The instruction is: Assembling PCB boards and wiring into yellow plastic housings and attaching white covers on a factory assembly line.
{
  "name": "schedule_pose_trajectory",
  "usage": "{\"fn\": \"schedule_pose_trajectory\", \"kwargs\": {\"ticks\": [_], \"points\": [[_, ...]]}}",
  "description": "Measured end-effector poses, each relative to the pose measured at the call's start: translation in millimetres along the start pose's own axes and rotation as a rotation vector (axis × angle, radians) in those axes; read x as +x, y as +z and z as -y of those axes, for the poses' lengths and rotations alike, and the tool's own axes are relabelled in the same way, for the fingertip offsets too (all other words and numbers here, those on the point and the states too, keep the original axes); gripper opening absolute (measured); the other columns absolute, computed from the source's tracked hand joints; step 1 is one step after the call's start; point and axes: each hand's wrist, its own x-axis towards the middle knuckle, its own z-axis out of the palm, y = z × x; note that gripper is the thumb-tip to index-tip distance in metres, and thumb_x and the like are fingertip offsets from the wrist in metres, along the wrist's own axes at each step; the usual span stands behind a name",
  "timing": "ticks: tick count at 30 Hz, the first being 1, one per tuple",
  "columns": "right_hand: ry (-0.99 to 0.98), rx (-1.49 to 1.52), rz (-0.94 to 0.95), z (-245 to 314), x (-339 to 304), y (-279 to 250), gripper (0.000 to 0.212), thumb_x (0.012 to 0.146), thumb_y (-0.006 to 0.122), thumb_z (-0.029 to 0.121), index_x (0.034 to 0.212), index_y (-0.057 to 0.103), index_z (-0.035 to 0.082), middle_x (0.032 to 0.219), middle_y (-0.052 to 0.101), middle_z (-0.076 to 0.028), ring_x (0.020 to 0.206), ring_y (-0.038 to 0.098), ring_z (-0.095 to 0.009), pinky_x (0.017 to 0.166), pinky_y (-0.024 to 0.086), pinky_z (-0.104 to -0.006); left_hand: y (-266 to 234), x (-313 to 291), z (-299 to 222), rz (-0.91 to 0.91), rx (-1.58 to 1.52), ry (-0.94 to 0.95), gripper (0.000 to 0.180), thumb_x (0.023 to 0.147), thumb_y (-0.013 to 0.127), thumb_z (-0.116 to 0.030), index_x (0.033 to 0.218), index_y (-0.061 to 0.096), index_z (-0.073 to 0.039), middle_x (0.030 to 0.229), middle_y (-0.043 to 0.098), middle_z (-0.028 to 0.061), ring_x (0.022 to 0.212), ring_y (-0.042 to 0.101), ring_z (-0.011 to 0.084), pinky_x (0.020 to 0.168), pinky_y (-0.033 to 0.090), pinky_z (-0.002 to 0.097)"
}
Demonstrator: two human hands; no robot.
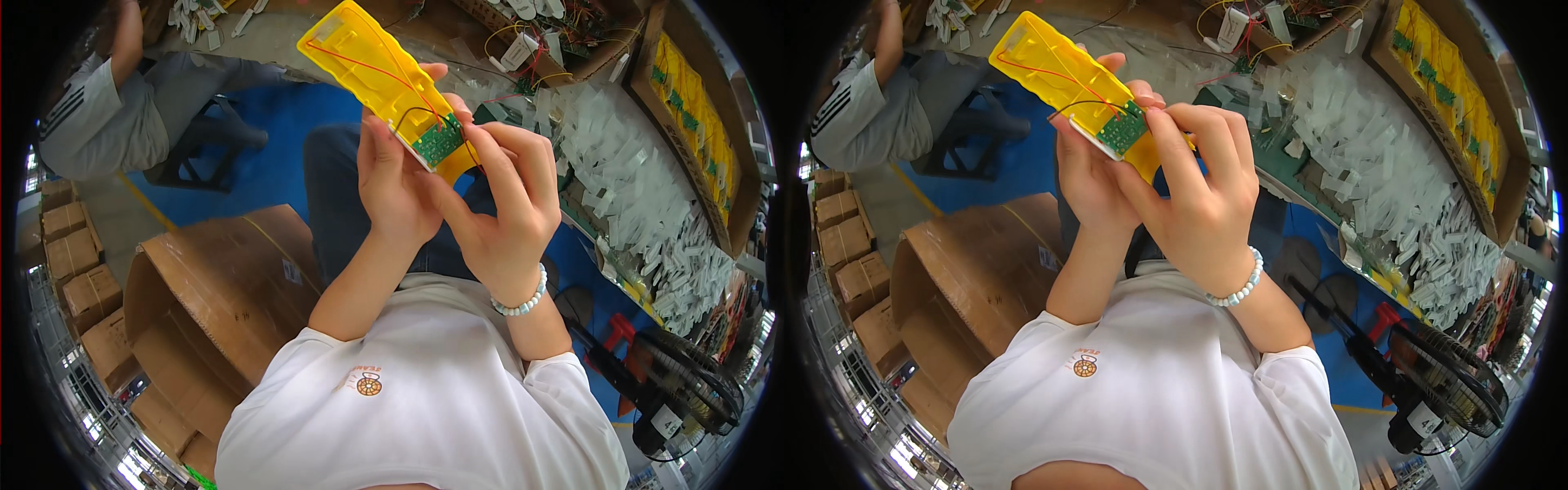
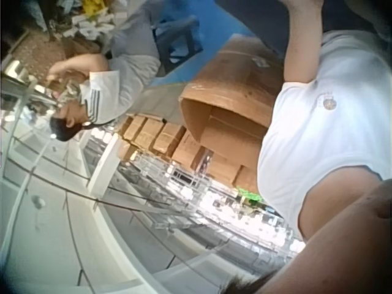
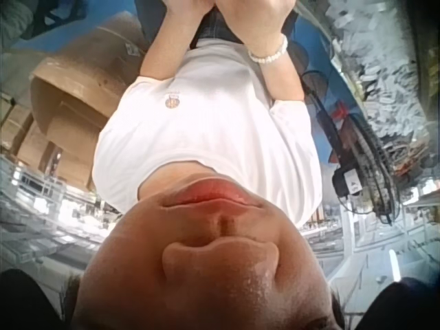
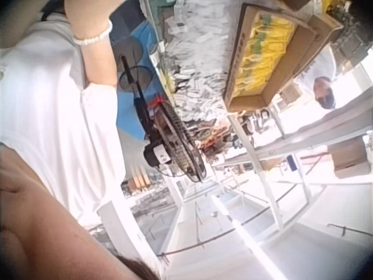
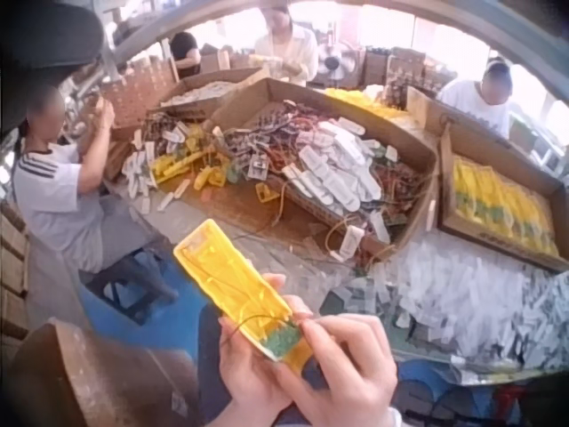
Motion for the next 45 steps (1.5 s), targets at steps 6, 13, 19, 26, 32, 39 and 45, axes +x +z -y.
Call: {"fn": "schedule_pose_trajectory", "kwargs": {"ticks": [6, 13, 19, 26, 32, 39, 45], "points": [[-0.142, 0.020, -0.088, -10.9, 7.0, -2.1, 0.046, 0.056, 0.079, 0.008, 0.099, 0.066, -0.002, 0.088, 0.060, -0.009, 0.077, 0.058, -0.028, 0.059, 0.050, -0.0339, 10.5, 1.2, 8.5, -0.024, -0.060, 0.037, 0.049, 0.100, 0.038, -0.042, 0.134, 0.036, -0.007, 0.135, 0.043, 0.0137, 0.105, 0.055, 0.0236, 0.089, 0.051, 0.0372], [-0.122, 0.040, -0.110, -16.6, 5.7, -1.5, 0.046, 0.056, 0.079, 0.006, 0.099, 0.067, -0.001, 0.092, 0.061, -0.010, 0.077, 0.058, -0.027, 0.061, 0.050, -0.0339, 15.0, 7.5, 7.5, 0.071, -0.071, -0.034, 0.053, 0.100, 0.036, -0.047, 0.136, 0.034, -0.009, 0.120, 0.051, 0.0121, 0.102, 0.054, 0.0217, 0.089, 0.048, 0.0349], [0.082, 0.238, -0.038, -15.9, 5.2, 2.6, 0.047, 0.059, 0.080, 0.008, 0.104, 0.067, 0.002, 0.101, 0.062, -0.011, 0.088, 0.060, -0.028, 0.071, 0.052, -0.0336, 19.7, 17.1, 5.0, 0.023, -0.087, 0.089, 0.053, 0.099, 0.036, -0.048, 0.137, 0.033, -0.011, 0.099, 0.056, 0.0084, 0.096, 0.054, 0.0208, 0.093, 0.044, 0.0361], [0.057, 0.273, -0.050, -18.0, 8.7, 2.3, 0.041, 0.062, 0.079, 0.007, 0.100, 0.064, 0.003, 0.103, 0.064, -0.011, 0.097, 0.058, -0.030, 0.083, 0.049, -0.0390, 28.3, 14.2, 3.5, -0.044, -0.146, 0.133, 0.040, 0.098, 0.037, -0.034, 0.130, 0.038, -0.010, 0.096, 0.053, 0.0080, 0.093, 0.053, 0.0217, 0.097, 0.042, 0.0416], [-0.025, 0.237, 0.026, -18.5, 14.4, -2.8, 0.038, 0.060, 0.078, 0.005, 0.095, 0.063, 0.004, 0.100, 0.063, -0.010, 0.095, 0.058, -0.030, 0.079, 0.050, -0.0376, 25.1, 12.1, 2.8, -0.060, -0.111, 0.154, 0.038, 0.096, 0.042, -0.032, 0.128, 0.038, -0.010, 0.095, 0.055, 0.0088, 0.091, 0.055, 0.0207, 0.093, 0.044, 0.0408], [-0.056, 0.193, 0.062, -14.2, 21.7, -5.3, 0.039, 0.058, 0.077, 0.003, 0.094, 0.062, 0.004, 0.098, 0.062, -0.010, 0.091, 0.058, -0.029, 0.074, 0.051, -0.0361, 26.0, 12.2, 6.2, -0.070, -0.065, 0.227, 0.040, 0.096, 0.044, -0.030, 0.129, 0.037, -0.009, 0.095, 0.055, 0.0093, 0.089, 0.054, 0.0213, 0.088, 0.045, 0.0387], [-0.010, 0.250, 0.045, -15.7, 20.2, -2.2, 0.040, 0.057, 0.077, 0.002, 0.093, 0.061, 0.004, 0.097, 0.062, -0.010, 0.090, 0.059, -0.029, 0.071, 0.052, -0.0354, 27.7, 11.9, 8.0, -0.058, -0.086, 0.234, 0.040, 0.097, 0.044, -0.030, 0.130, 0.036, -0.010, 0.095, 0.054, 0.0091, 0.088, 0.053, 0.0216, 0.087, 0.045, 0.0381]]}}
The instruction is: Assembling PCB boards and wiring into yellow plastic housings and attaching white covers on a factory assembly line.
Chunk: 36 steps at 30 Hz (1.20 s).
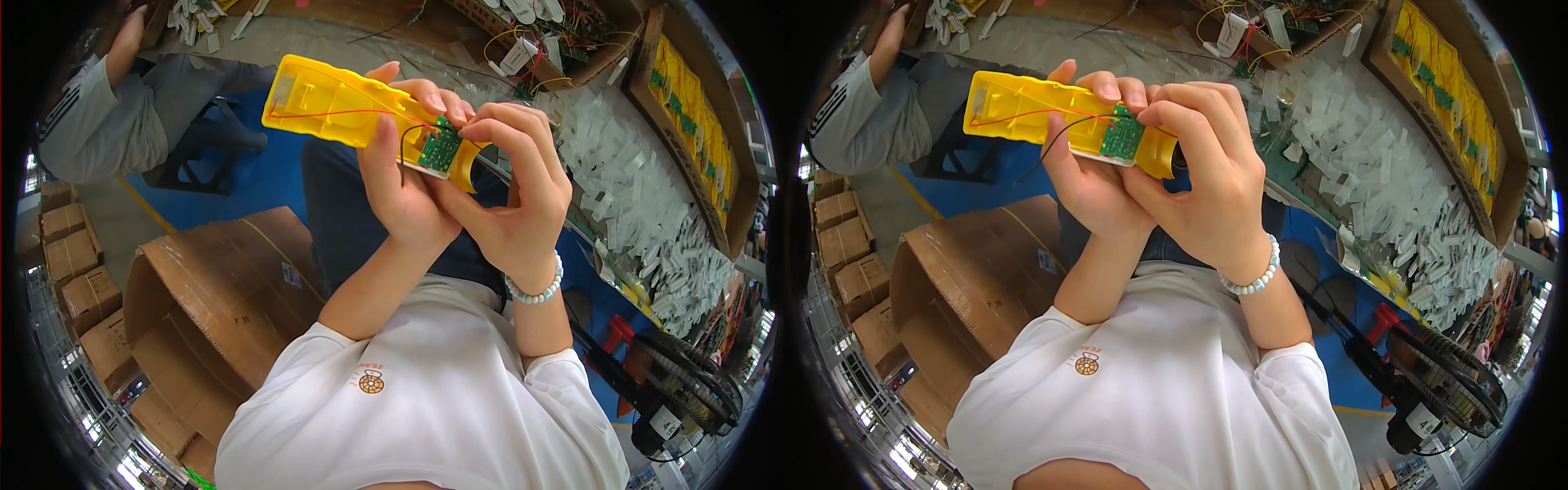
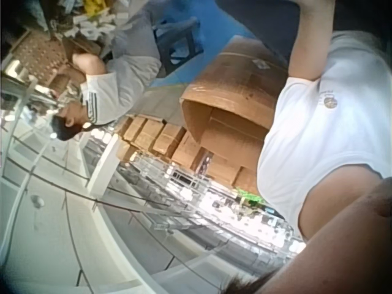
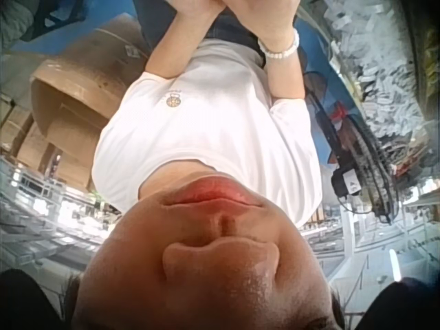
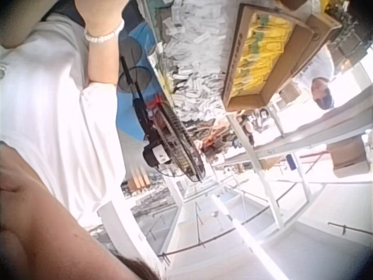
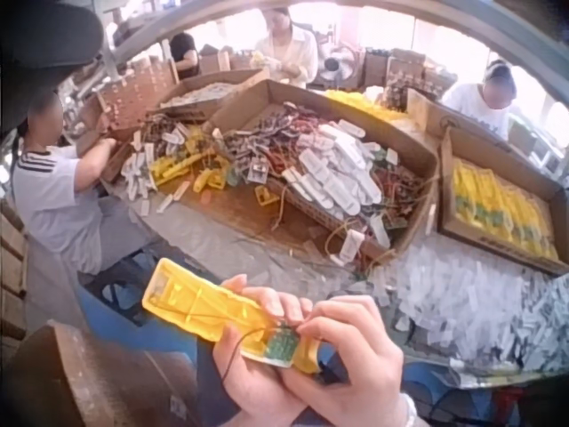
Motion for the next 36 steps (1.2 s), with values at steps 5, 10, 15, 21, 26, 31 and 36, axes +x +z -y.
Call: {"fn": "schedule_pose_trajectory", "kwargs": {"ticks": [5, 10, 15, 21, 26, 31, 36], "points": [[0.013, 0.023, 0.000, 1.7, -0.8, -0.9, 0.039, 0.057, 0.076, 0.002, 0.093, 0.061, 0.004, 0.096, 0.062, -0.010, 0.089, 0.059, -0.030, 0.072, 0.052, -0.0357, 1.8, -1.9, 0.0, -0.006, -0.020, -0.009, 0.039, 0.098, 0.043, -0.032, 0.131, 0.036, -0.012, 0.094, 0.054, 0.0083, 0.088, 0.053, 0.0213, 0.088, 0.044, 0.0381], [0.007, 0.030, -0.007, 2.9, -1.9, 0.4, 0.039, 0.057, 0.076, 0.001, 0.092, 0.061, 0.004, 0.096, 0.062, -0.011, 0.089, 0.059, -0.030, 0.072, 0.052, -0.0358, 1.5, -2.4, -0.6, -0.011, -0.029, -0.010, 0.040, 0.099, 0.042, -0.033, 0.132, 0.036, -0.013, 0.094, 0.054, 0.0079, 0.087, 0.053, 0.0207, 0.088, 0.044, 0.0387], [0.032, 0.028, -0.001, 4.5, -3.7, 1.5, 0.038, 0.057, 0.076, 0.000, 0.092, 0.061, 0.003, 0.098, 0.061, -0.011, 0.089, 0.059, -0.030, 0.073, 0.052, -0.0359, -0.9, -3.0, -3.4, -0.010, -0.026, -0.036, 0.040, 0.099, 0.042, -0.033, 0.132, 0.036, -0.011, 0.094, 0.054, 0.0088, 0.088, 0.053, 0.0211, 0.090, 0.043, 0.0394], [0.152, 0.032, 0.019, 6.3, -4.5, -15.0, 0.039, 0.059, 0.074, 0.000, 0.095, 0.059, 0.002, 0.103, 0.059, -0.013, 0.094, 0.056, -0.032, 0.078, 0.050, -0.0374, -1.3, -4.7, 4.9, -0.002, -0.008, -0.143, 0.045, 0.097, 0.046, -0.031, 0.130, 0.034, -0.003, 0.103, 0.054, 0.0143, 0.108, 0.049, 0.0271, 0.098, 0.039, 0.0425], [0.040, -0.098, -0.002, -5.5, -2.3, -56.7, 0.038, 0.066, 0.081, 0.006, 0.097, 0.060, 0.002, 0.103, 0.065, -0.014, 0.092, 0.061, -0.031, 0.081, 0.050, -0.0371, 7.4, -11.8, 8.6, 0.155, 0.550, -0.233, 0.062, 0.095, 0.051, -0.040, 0.139, 0.032, -0.002, 0.130, 0.046, 0.0163, 0.127, 0.040, 0.0284, 0.103, 0.036, 0.0433], [0.196, -0.443, -0.291, -30.3, -1.7, -143.5, 0.036, 0.069, 0.080, 0.005, 0.099, 0.060, 0.004, 0.101, 0.065, -0.012, 0.089, 0.063, -0.026, 0.079, 0.050, -0.0338, -13.4, -18.9, 10.2, 0.329, 0.645, -0.458, 0.039, 0.091, 0.054, -0.015, 0.126, 0.048, 0.004, 0.114, 0.058, 0.0156, 0.110, 0.055, 0.0259, 0.097, 0.042, 0.0381], [0.271, -0.963, -0.604, -71.1, 12.4, -261.9, 0.025, 0.076, 0.077, 0.015, 0.093, 0.063, 0.002, 0.093, 0.066, -0.012, 0.086, 0.063, -0.026, 0.073, 0.048, -0.0339, -57.2, -25.6, -11.8, 0.153, 0.679, -0.530, 0.025, 0.090, 0.055, -0.007, 0.113, 0.058, 0.004, 0.097, 0.065, 0.0131, 0.094, 0.061, 0.0200, 0.089, 0.045, 0.0318]]}}
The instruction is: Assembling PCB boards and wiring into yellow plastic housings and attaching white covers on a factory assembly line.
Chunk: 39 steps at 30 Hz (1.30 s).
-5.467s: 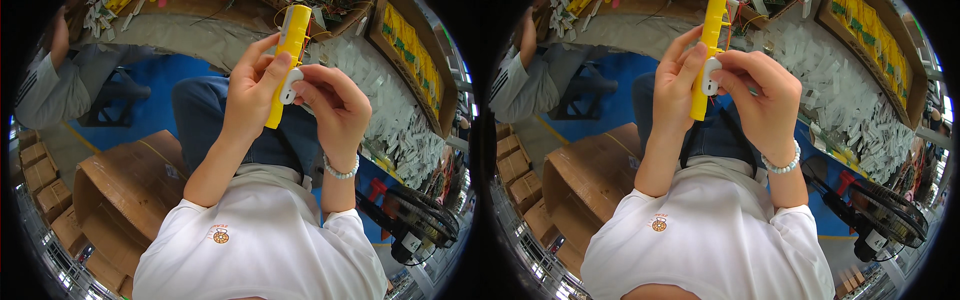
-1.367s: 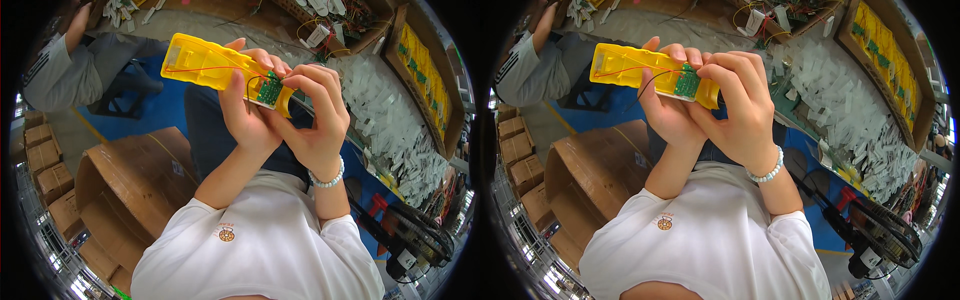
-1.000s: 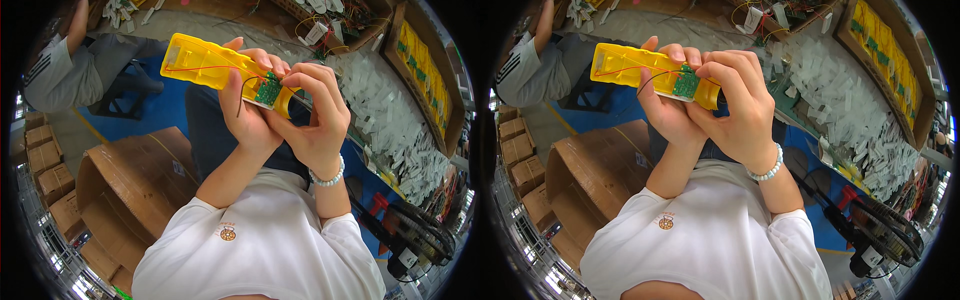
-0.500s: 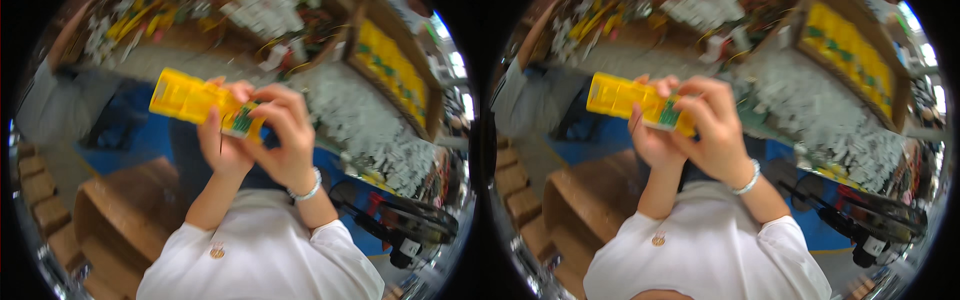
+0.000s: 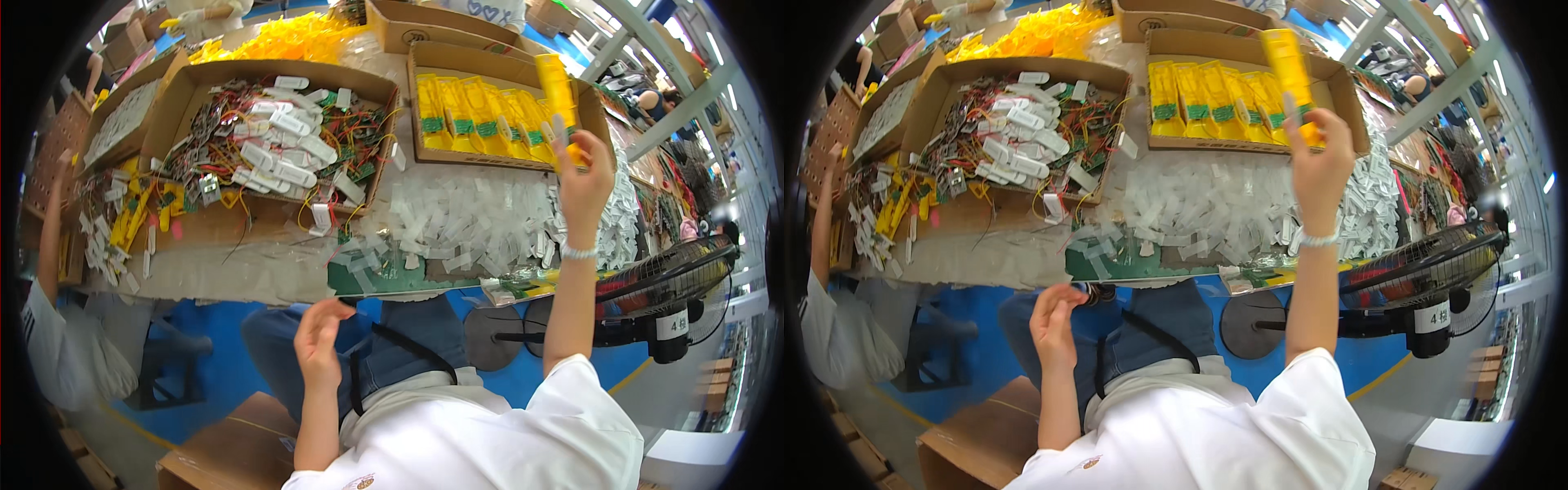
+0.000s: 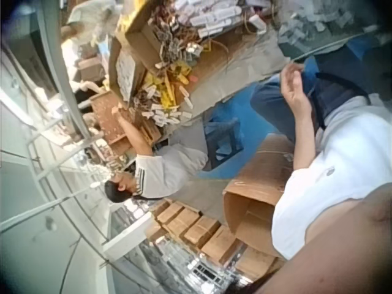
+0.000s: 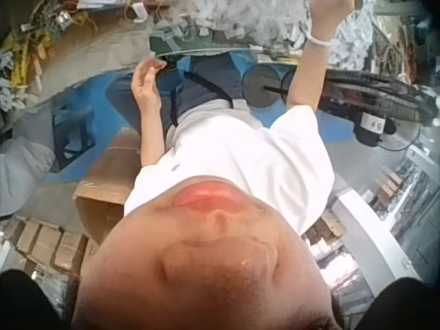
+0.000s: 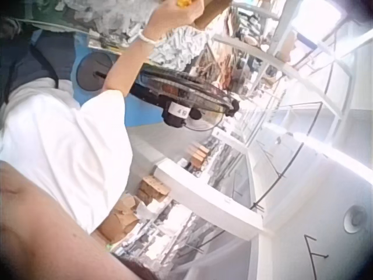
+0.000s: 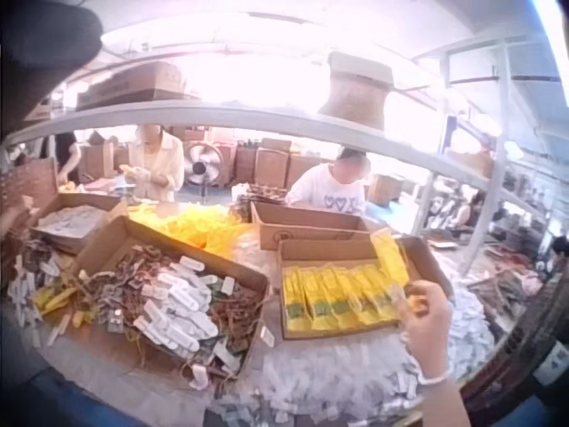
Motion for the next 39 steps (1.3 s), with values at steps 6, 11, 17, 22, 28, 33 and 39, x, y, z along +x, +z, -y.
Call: {"fn": "schedule_pose_trajectory", "kwargs": {"ticks": [6, 11, 17, 22, 28, 33, 39], "points": [[0.029, -0.618, 0.176, -138.5, 75.1, -5.0, 0.024, 0.077, 0.074, 0.022, 0.089, 0.065, 0.004, 0.089, 0.065, -0.015, 0.085, 0.063, -0.033, 0.075, 0.049, -0.0430, -66.4, -10.2, 11.4, -0.264, 0.016, 0.006, 0.019, 0.093, 0.056, -0.009, 0.108, 0.061, 0.002, 0.090, 0.063, 0.0094, 0.088, 0.060, 0.0177, 0.082, 0.048, 0.0309], [0.151, -0.747, 0.455, -186.4, 78.7, 7.8, 0.015, 0.074, 0.071, 0.013, 0.086, 0.066, 0.005, 0.088, 0.066, -0.018, 0.088, 0.064, -0.035, 0.077, 0.050, -0.0437, -109.3, -25.8, 11.2, -0.497, 0.060, 0.034, 0.016, 0.094, 0.056, -0.010, 0.105, 0.062, 0.000, 0.088, 0.060, 0.0067, 0.083, 0.059, 0.0158, 0.079, 0.051, 0.0303], [0.070, -0.571, 0.627, -192.2, 86.3, 12.1, 0.021, 0.061, 0.076, 0.015, 0.078, 0.067, 0.006, 0.083, 0.066, -0.016, 0.081, 0.065, -0.032, 0.073, 0.051, -0.0382, -150.4, -53.3, 14.0, -0.713, 0.102, 0.042, 0.014, 0.094, 0.056, -0.010, 0.103, 0.062, -0.001, 0.088, 0.060, 0.0067, 0.082, 0.059, 0.0161, 0.079, 0.051, 0.0298], [0.101, -0.547, 0.755, -215.3, 97.4, -29.4, 0.018, 0.067, 0.068, 0.014, 0.083, 0.068, 0.005, 0.089, 0.067, -0.018, 0.087, 0.065, -0.035, 0.078, 0.051, -0.0416, -156.0, -47.1, 29.1, -0.751, 0.072, 0.054, 0.013, 0.094, 0.056, -0.009, 0.103, 0.062, -0.002, 0.087, 0.061, 0.0064, 0.081, 0.060, 0.0160, 0.078, 0.051, 0.0291], [-0.134, -0.278, 0.446, -12.3, 90.6, 33.0, 0.012, 0.083, 0.059, 0.005, 0.092, 0.065, -0.001, 0.092, 0.068, -0.018, 0.086, 0.066, -0.031, 0.078, 0.051, -0.0377, -155.2, -55.9, 39.9, -0.742, 0.108, 0.096, 0.014, 0.094, 0.056, -0.009, 0.104, 0.063, -0.002, 0.082, 0.062, 0.0055, 0.077, 0.060, 0.0142, 0.077, 0.051, 0.0293], [-0.334, 0.407, 0.753, 145.7, 65.9, 104.1, 0.013, 0.086, 0.060, 0.005, 0.096, 0.064, -0.002, 0.088, 0.070, -0.013, 0.079, 0.068, -0.020, 0.076, 0.053, -0.0310, -141.7, -62.7, 41.4, -0.709, 0.120, 0.081, 0.016, 0.094, 0.056, -0.007, 0.107, 0.063, -0.001, 0.077, 0.059, 0.0042, 0.076, 0.060, 0.0145, 0.076, 0.048, 0.0285], [-0.489, 0.396, 0.716, 180.9, 74.1, 228.6, 0.016, 0.082, 0.057, 0.010, 0.091, 0.067, 0.002, 0.090, 0.069, -0.018, 0.084, 0.066, -0.033, 0.075, 0.053, -0.0372, -151.7, -85.0, 49.5, -0.738, 0.166, 0.089, 0.014, 0.093, 0.056, -0.004, 0.104, 0.064, 0.001, 0.075, 0.057, 0.0040, 0.077, 0.059, 0.0155, 0.075, 0.046, 0.0281]]}}
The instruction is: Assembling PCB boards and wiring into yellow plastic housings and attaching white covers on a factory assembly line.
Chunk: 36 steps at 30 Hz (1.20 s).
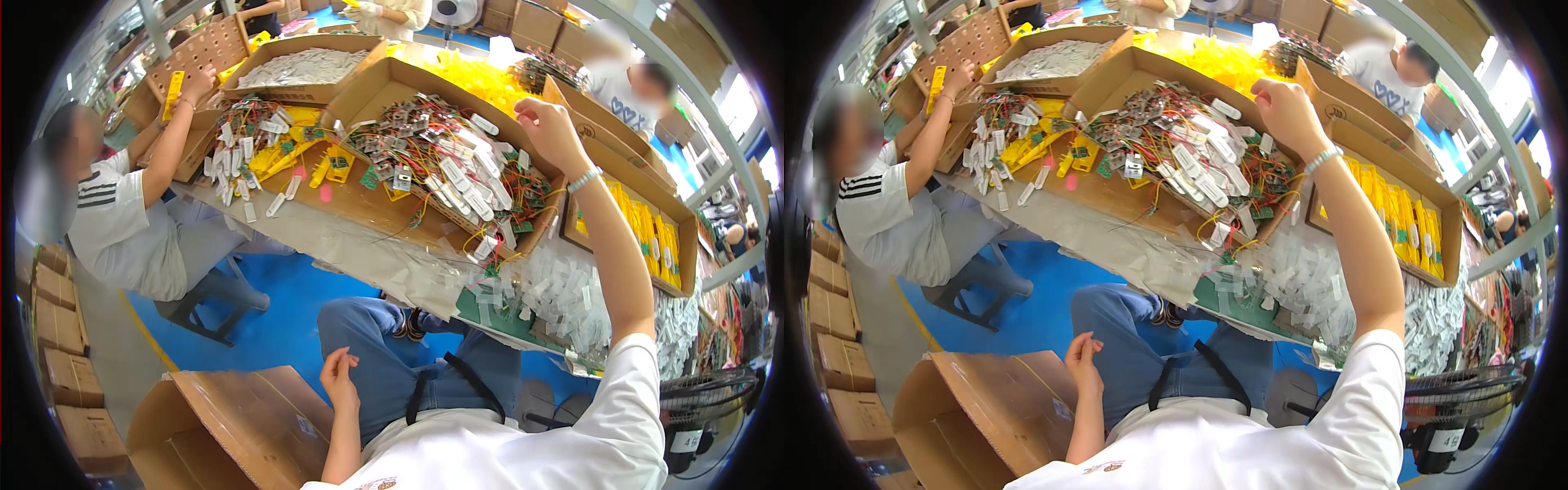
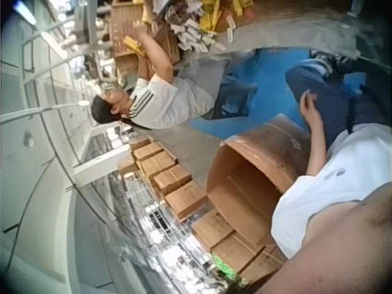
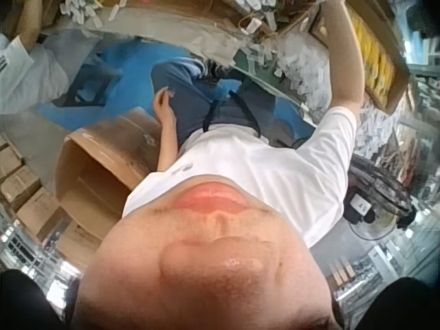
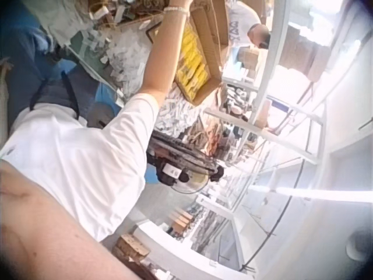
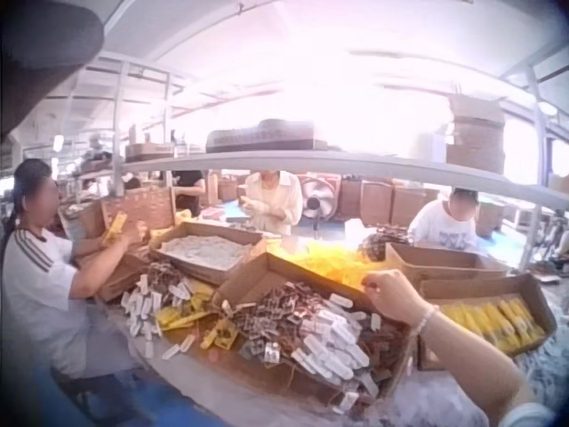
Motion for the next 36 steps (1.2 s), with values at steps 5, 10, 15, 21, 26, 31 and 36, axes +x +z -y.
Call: {"fn": "schedule_pose_trajectory", "kwargs": {"ticks": [5, 10, 15, 21, 26, 31, 36], "points": [[0.172, -0.180, 0.011, -121.4, 57.0, 49.7, 0.022, 0.081, 0.063, 0.021, 0.090, 0.069, 0.002, 0.092, 0.069, -0.019, 0.089, 0.066, -0.035, 0.078, 0.053, -0.0396, -20.1, -13.8, -7.1, -0.097, -0.064, -0.001, 0.014, 0.093, 0.054, -0.004, 0.101, 0.065, 0.001, 0.077, 0.059, 0.0058, 0.077, 0.059, 0.0156, 0.077, 0.047, 0.0289], [0.623, -0.181, 0.371, -125.0, 91.8, 73.2, 0.036, 0.078, 0.071, 0.033, 0.096, 0.067, 0.002, 0.094, 0.068, -0.022, 0.085, 0.067, -0.032, 0.078, 0.053, -0.0371, -44.6, -20.5, -24.0, -0.237, 0.000, 0.037, 0.015, 0.093, 0.053, -0.004, 0.101, 0.065, 0.001, 0.076, 0.060, 0.0058, 0.076, 0.060, 0.0158, 0.076, 0.048, 0.0300], [0.421, -0.467, 0.352, -148.7, 97.2, 96.7, 0.055, 0.075, 0.070, 0.049, 0.104, 0.068, 0.002, 0.103, 0.066, -0.024, 0.095, 0.065, -0.038, 0.079, 0.052, -0.0415, -47.0, -16.1, -27.0, -0.337, -0.039, 0.096, 0.015, 0.093, 0.053, -0.003, 0.100, 0.065, 0.001, 0.078, 0.061, 0.0068, 0.077, 0.060, 0.0156, 0.075, 0.048, 0.0299], [0.589, -0.165, 0.367, -112.7, 106.4, 69.0, 0.040, 0.076, 0.074, 0.032, 0.095, 0.068, -0.003, 0.091, 0.069, -0.021, 0.079, 0.070, -0.028, 0.059, 0.056, -0.0371, -10.1, -0.7, -51.3, -0.326, -0.050, 0.030, 0.014, 0.092, 0.053, -0.003, 0.100, 0.064, 0.002, 0.078, 0.061, 0.0078, 0.076, 0.060, 0.0163, 0.078, 0.049, 0.0317], [0.226, -0.284, -0.086, -88.1, 106.8, 38.1, 0.045, 0.080, 0.072, 0.035, 0.104, 0.062, -0.003, 0.094, 0.067, -0.024, 0.090, 0.066, -0.037, 0.079, 0.051, -0.0453, 31.1, 18.2, -88.7, -0.051, -0.083, 0.119, 0.015, 0.092, 0.055, -0.005, 0.102, 0.065, 0.002, 0.079, 0.063, 0.0075, 0.080, 0.060, 0.0168, 0.080, 0.047, 0.0305], [-0.091, 0.307, -0.145, 70.5, 74.2, 9.5, 0.031, 0.086, 0.068, 0.023, 0.105, 0.061, -0.001, 0.089, 0.070, -0.015, 0.075, 0.069, -0.021, 0.063, 0.054, -0.0325, 58.9, 26.4, -121.4, 0.137, -0.188, 0.265, 0.018, 0.093, 0.054, -0.005, 0.108, 0.062, 0.002, 0.085, 0.063, 0.0093, 0.084, 0.060, 0.0191, 0.083, 0.047, 0.0326], [-0.367, 0.522, 0.643, 194.4, -10.9, 5.4, 0.024, 0.080, 0.074, 0.016, 0.094, 0.063, 0.000, 0.082, 0.065, -0.006, 0.061, 0.064, -0.013, 0.053, 0.050, -0.0256, 96.5, 20.6, -145.4, 0.369, -0.495, 0.321, 0.055, 0.092, 0.060, -0.031, 0.136, 0.043, -0.003, 0.128, 0.051, 0.0156, 0.118, 0.050, 0.0281, 0.096, 0.043, 0.0414]]}}
